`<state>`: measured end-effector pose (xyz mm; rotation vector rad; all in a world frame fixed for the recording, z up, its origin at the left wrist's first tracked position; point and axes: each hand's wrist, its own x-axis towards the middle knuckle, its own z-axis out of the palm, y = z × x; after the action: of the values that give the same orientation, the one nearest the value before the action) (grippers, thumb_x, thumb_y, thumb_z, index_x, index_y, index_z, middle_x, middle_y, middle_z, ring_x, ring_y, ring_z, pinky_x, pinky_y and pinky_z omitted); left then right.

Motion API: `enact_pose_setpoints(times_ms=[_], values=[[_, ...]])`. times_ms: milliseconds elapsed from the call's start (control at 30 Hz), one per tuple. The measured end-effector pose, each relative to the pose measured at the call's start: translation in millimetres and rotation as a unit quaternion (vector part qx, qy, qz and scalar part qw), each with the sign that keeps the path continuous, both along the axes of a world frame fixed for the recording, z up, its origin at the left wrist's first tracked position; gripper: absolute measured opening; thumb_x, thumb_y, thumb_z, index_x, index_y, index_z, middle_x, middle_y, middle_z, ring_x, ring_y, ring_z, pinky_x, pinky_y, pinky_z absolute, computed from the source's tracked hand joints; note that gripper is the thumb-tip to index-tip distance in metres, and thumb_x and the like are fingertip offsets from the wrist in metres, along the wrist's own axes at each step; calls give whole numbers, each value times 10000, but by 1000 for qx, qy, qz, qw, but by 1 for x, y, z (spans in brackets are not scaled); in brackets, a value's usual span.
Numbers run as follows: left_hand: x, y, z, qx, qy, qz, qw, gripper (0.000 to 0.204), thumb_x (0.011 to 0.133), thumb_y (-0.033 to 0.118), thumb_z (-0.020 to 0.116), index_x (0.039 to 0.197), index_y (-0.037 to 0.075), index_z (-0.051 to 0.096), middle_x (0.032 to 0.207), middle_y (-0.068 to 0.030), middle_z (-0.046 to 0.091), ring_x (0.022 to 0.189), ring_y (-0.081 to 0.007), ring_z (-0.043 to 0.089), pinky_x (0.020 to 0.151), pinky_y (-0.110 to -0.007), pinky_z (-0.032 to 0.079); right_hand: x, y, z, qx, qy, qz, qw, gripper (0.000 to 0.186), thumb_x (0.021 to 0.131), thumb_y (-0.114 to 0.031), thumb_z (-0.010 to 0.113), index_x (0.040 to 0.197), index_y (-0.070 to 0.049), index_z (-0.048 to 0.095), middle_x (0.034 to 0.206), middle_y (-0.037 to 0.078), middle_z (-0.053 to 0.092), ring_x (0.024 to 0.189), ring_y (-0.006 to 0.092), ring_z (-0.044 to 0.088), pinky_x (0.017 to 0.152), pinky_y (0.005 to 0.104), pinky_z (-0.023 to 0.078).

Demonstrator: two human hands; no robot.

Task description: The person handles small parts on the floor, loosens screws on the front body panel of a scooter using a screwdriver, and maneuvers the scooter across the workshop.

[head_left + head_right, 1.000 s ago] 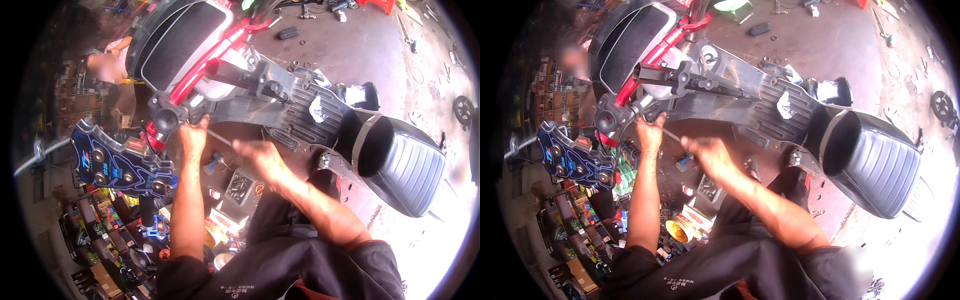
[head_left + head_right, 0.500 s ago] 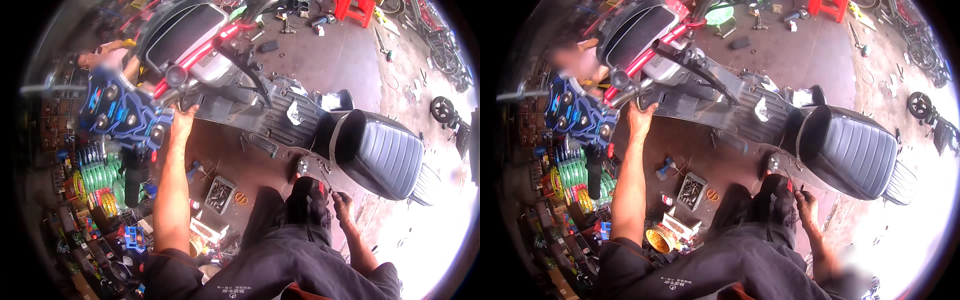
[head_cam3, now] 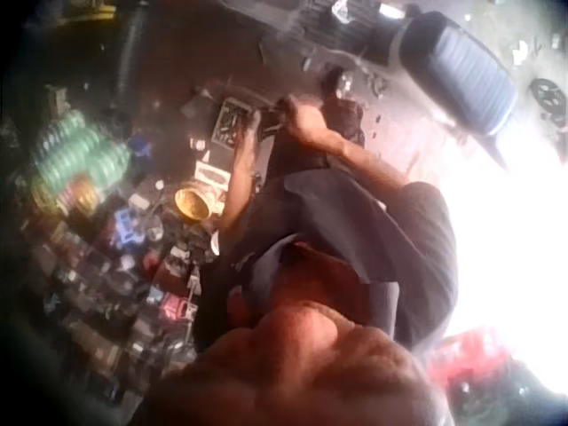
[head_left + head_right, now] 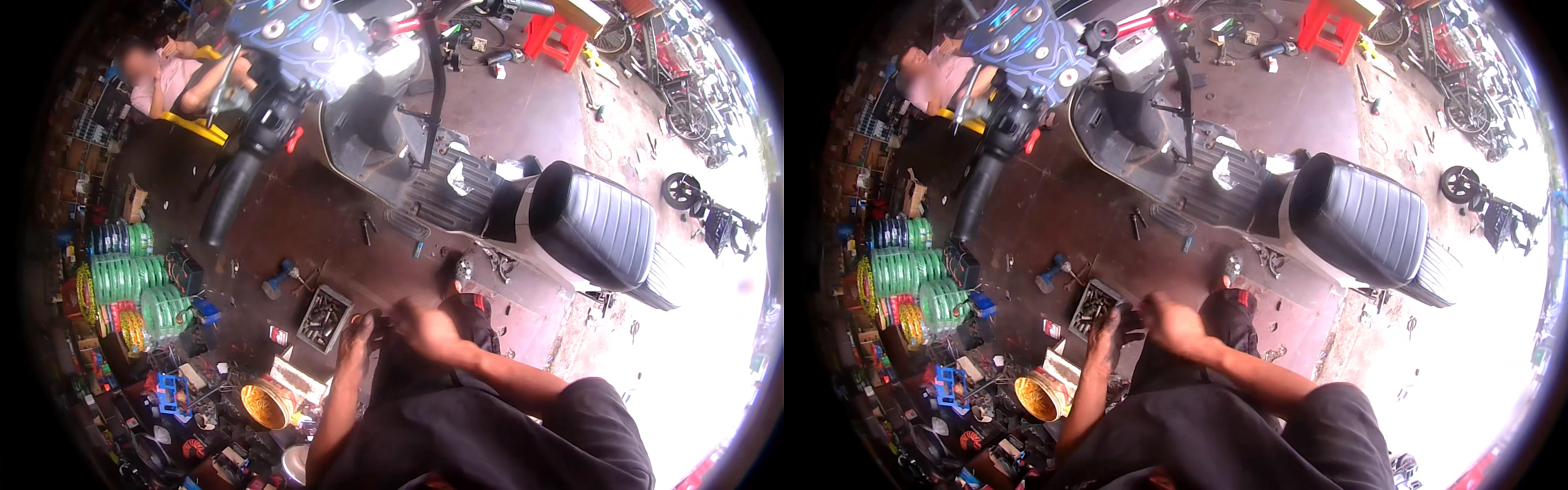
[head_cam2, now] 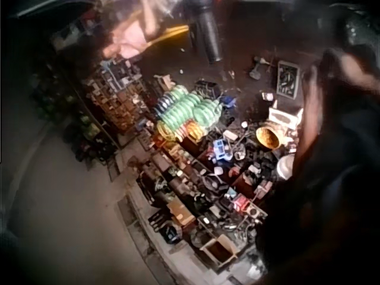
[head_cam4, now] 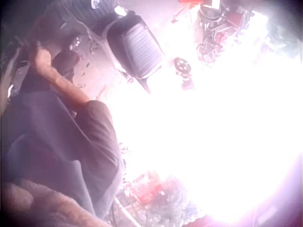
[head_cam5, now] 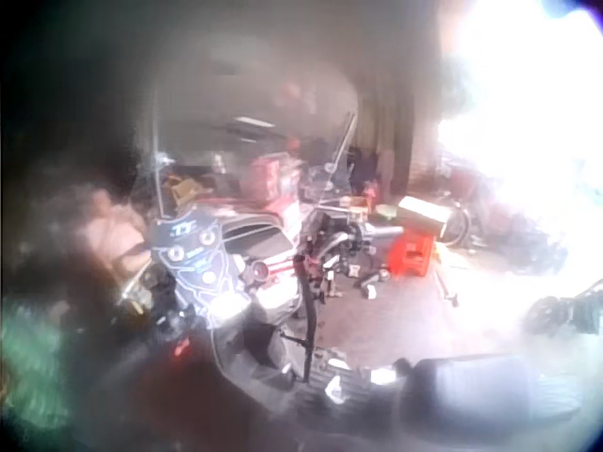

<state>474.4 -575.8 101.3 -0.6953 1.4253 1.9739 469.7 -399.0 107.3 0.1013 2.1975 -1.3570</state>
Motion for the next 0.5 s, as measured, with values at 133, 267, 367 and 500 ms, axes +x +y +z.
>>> enact_pose_setpoints(times_ms=[133, 267, 367, 500], values=[[32, -15, 2, -7, 32, 231, 972, 310, 891, 289, 522, 1038, 19, 558, 930, -98, 612, 799, -182, 605, 724, -319, 487, 12, -67, 17, 49, 64, 176, 981, 366, 825, -179, 526, 1150, -23, 465, 1018, 208, 590, 895, 360, 599, 754, 424, 488], [85, -94, -30, 18, 55, 316, 947, 320, 864, 348, 518, 907, 35, 567, 774, -102, 603, 711, -256, 599, 620, -397, 492, 39, -58, 15, 7, 166, 143, 976, 422, 822, -247, 572, 1186, -58, 473, 1007, 159, 613, 896, 339, 606, 788, 420, 480], [170, -158, -79, -108, -9, 348, 931, 277, 862, 324, 510, 841, 55, 573, 726, -79, 582, 642, -237, 587, 566, -390, 485, 22, -7, 12, 29, 36, 82, 996, 343, 798, -301, 617, 1085, -117, 579, 968, 135, 637, 854, 308, 623, 749, 423, 487], [271, -171, -82, -238, -184, 274, 913, 126, 823, 195, 513, 758, 94, 551, 571, -45, 512, 512, -176, 527, 453, -336, 438, -19, 74, 1, 49, 94, -19, 994, 272, 829, -209, 595, 1078, -99, 600, 919, 108, 655, 851, 276, 636, 718, 357, 503]])
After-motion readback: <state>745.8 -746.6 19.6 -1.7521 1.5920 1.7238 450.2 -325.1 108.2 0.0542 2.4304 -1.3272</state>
